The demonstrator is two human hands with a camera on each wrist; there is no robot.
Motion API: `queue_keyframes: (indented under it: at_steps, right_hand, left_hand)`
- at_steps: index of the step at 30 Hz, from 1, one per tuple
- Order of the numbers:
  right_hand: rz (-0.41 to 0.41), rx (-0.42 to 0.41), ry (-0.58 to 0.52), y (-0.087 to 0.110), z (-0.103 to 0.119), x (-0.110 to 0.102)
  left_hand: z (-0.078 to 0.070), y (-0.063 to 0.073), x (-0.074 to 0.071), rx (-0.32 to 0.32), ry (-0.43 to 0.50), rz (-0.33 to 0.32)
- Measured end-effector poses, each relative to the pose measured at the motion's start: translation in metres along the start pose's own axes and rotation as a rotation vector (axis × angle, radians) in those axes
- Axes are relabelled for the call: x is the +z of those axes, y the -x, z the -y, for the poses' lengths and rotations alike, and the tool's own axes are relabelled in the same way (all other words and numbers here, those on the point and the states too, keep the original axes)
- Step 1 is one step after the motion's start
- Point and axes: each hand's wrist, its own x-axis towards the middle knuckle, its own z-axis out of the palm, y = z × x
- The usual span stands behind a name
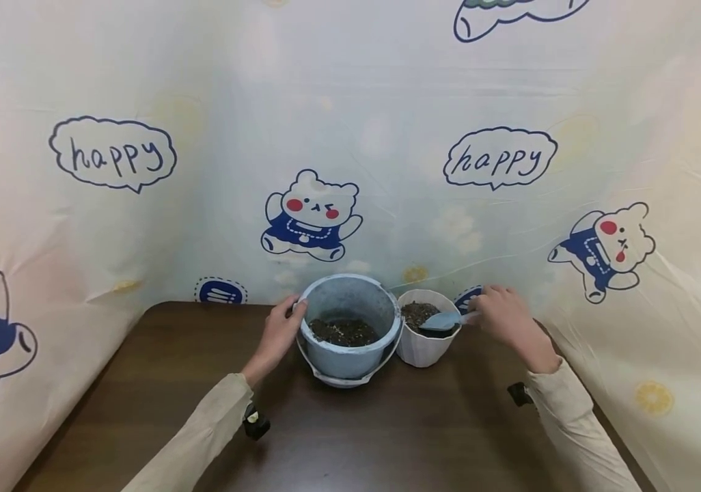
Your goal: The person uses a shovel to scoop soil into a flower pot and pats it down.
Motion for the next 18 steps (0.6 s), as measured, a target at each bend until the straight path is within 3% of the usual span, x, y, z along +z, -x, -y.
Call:
queue_keyframes:
  at_steps: [3,6,12,18]
  right_hand:
    - [-0.049,0.002,0.007,-0.003,-0.001,-0.005]
    - [-0.151,-0.003,0.000,-0.004,-0.003,-0.010]
    - [-0.400,-0.031,-0.031,-0.008,0.003,-0.006]
    - [-0.650,-0.060,-0.071,-0.026,0.016,0.003]
  left_hand:
    - [0.002,0.000,0.001,-0.010,0.006,0.009]
    - [0.003,-0.001,0.002,0.000,0.001,0.001]
    - [0.002,-0.001,0.000,-0.001,-0.002,-0.008]
    - [0.000,0.004,-0.001,-0.017,0.011,0.012]
